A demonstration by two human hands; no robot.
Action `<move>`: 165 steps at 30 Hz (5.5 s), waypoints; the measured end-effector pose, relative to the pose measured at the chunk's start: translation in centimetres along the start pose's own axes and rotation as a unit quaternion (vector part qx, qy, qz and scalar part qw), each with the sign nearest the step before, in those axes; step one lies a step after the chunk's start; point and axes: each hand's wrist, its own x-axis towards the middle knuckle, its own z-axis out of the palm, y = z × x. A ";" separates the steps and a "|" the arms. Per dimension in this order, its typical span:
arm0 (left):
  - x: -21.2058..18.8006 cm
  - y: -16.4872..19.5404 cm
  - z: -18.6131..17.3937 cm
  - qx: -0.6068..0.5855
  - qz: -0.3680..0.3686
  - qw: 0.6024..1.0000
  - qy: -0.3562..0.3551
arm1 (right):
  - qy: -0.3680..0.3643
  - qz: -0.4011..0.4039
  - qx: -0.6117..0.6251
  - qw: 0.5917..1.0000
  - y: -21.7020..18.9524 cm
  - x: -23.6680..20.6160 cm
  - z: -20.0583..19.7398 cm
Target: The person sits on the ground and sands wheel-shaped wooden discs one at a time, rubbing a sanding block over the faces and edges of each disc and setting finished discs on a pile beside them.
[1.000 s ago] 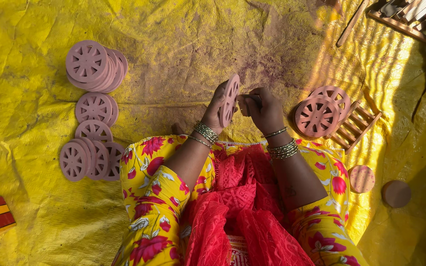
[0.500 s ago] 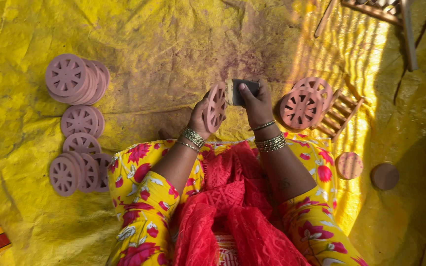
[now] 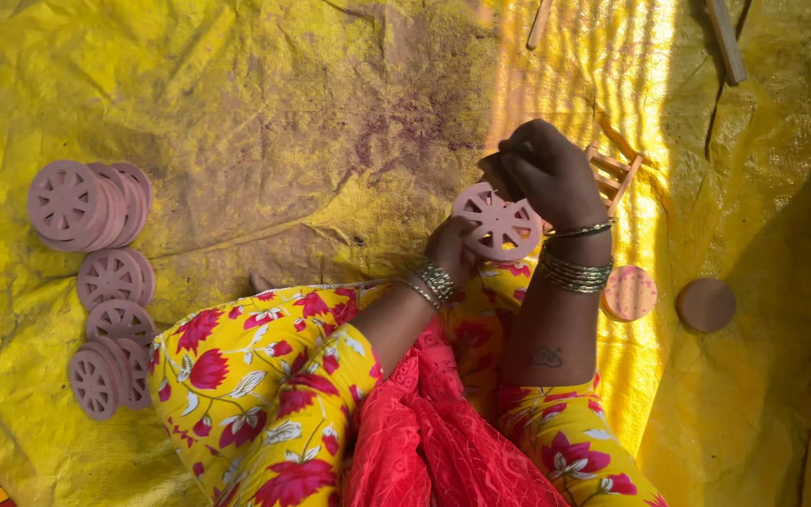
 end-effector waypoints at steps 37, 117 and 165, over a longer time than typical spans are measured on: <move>-45.8 19.6 -29.6 0.452 0.490 0.621 0.413 | -0.176 -0.053 0.137 0.973 -5.4 -8.3 28.3; -7.1 14.1 -10.7 0.372 0.335 0.842 0.201 | -0.048 -0.228 -0.208 0.950 2.9 -3.7 23.2; -12.2 13.4 -7.0 0.603 0.406 0.685 0.054 | -0.021 0.294 0.351 0.889 4.2 -1.3 19.8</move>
